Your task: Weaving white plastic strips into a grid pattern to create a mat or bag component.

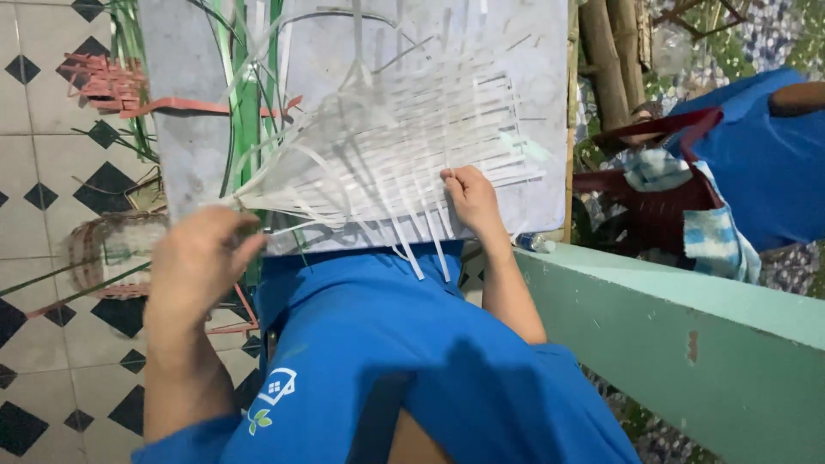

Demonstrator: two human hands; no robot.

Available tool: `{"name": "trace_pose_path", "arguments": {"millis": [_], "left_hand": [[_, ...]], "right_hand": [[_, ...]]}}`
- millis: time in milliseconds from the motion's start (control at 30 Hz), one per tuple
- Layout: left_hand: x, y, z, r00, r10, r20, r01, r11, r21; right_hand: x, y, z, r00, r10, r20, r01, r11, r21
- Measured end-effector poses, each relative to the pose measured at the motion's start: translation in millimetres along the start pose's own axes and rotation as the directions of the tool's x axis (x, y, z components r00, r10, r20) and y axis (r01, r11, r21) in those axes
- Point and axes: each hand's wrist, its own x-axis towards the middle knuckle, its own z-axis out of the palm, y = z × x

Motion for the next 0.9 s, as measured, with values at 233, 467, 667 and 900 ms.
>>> {"name": "trace_pose_path", "arguments": {"millis": [233,467,667,900], "left_hand": [[-22.4,-12.9,84.3,0.948,-0.319,0.022,0.319,0.944,-0.080],[-5.3,-5.8,109.4,0.784,-0.558,-0.273,0.152,0.599,-0.786],[6.9,23.6,146.9,0.535,-0.844,0.033,-0.180,-0.152,-0.972],[7.8,30.8,152.9,0.431,-0.893,0.126,-0.099,-0.185,-0.978]], "right_hand": [[1.4,12.4,1.9,0.997,-0.050,-0.064,0.050,0.999,-0.001],[3.3,9.5,1.7,0.995,-0.056,-0.088,0.058,0.998,0.021],[-1.7,21.4,8.8,0.989,-0.103,-0.102,0.102,0.995,-0.017],[-9.4,7.6,-5.3,0.990,-0.108,-0.087,0.116,0.989,0.096]]}}
